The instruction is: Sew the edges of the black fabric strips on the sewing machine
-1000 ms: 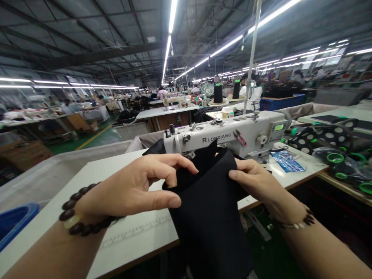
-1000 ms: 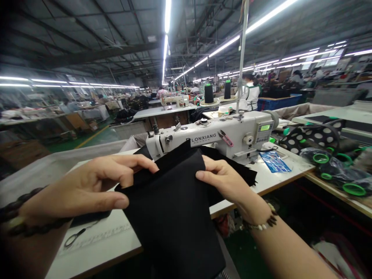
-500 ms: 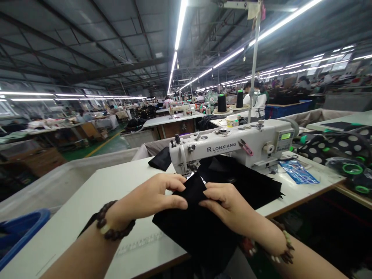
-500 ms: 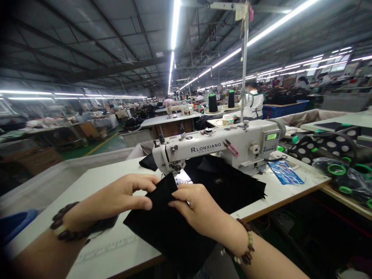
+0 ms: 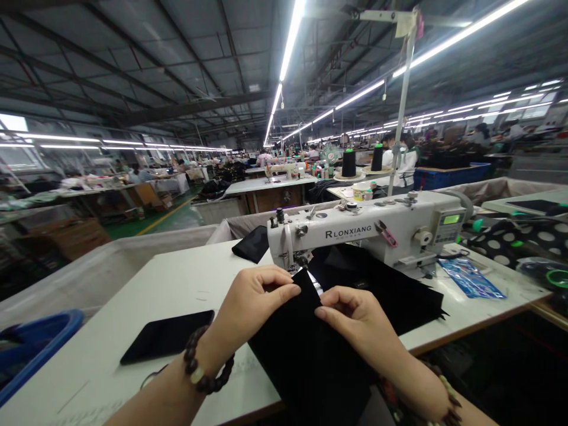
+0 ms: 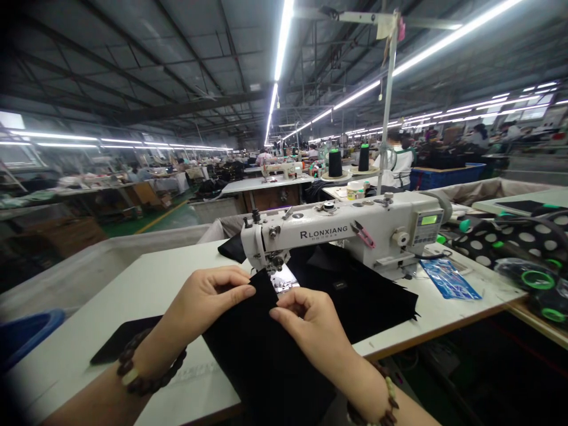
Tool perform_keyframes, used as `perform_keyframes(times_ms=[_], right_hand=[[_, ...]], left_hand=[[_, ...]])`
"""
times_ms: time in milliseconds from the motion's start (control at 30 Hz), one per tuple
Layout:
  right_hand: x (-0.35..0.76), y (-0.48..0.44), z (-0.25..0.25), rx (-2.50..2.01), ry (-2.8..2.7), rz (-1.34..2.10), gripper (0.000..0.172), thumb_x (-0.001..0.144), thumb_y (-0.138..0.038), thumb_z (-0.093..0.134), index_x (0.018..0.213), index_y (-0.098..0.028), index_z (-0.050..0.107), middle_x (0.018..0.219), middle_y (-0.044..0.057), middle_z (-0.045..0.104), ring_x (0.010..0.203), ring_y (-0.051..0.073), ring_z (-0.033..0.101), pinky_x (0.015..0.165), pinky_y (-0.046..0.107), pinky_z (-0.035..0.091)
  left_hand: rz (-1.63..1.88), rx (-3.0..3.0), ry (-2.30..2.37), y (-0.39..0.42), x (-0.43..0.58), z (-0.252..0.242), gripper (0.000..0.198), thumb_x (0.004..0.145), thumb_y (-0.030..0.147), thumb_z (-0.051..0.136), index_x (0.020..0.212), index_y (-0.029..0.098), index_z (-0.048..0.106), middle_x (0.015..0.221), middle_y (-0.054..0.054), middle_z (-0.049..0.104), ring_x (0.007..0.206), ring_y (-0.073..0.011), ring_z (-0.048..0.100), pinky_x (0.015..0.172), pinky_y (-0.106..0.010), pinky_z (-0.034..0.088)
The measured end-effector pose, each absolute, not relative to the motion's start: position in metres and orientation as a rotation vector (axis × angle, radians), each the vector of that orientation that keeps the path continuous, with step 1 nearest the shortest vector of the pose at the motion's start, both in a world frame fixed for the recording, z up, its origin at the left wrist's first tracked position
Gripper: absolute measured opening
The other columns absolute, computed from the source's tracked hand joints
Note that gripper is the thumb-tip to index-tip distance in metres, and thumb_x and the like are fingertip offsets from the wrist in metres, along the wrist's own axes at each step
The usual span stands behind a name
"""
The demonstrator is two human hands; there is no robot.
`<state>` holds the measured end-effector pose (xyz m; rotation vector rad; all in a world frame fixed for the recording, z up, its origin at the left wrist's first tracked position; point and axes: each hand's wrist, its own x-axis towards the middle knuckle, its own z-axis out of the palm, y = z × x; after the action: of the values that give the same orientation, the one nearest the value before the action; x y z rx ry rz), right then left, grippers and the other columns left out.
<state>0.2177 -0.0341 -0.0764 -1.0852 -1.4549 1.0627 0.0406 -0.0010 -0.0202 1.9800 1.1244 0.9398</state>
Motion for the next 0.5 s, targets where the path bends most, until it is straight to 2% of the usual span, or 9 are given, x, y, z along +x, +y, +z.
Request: perform_keyframes(times_ms=[200,500], right_hand=[[0.211,-0.031,-0.078,-1.065,-1.422,1.067,0.021,0.067,-0.031,0.064,0.059,-0.017,0.051,0.058,-0.002,0.052,0.053,0.011,0.045,0.050,0.023,0.036],[0.206,-0.029,-0.080,-1.053,-1.418,1.061,0.024,0.069,-0.030,0.062,0.059,-0.018,0.044,0.054,-0.005,0.042,0.050,0.009,0.037,0.046,0.021,0.030]], left_hand=[[1.018,1.873,1.240,-0.001,0.041,-0.027,0.020,0.068,0.032,0.065,0.060,0.014,0.062,0.062,-0.002,0.063,0.059,-0.0152,0.056,0.054,-0.023,0.042],[1.036,1.876,1.276,0.002,0.039,-0.031,0.020,0.067,0.030,0.064,0.058,0.014,0.058,0.061,-0.001,0.061,0.057,-0.0133,0.053,0.052,-0.022,0.040]])
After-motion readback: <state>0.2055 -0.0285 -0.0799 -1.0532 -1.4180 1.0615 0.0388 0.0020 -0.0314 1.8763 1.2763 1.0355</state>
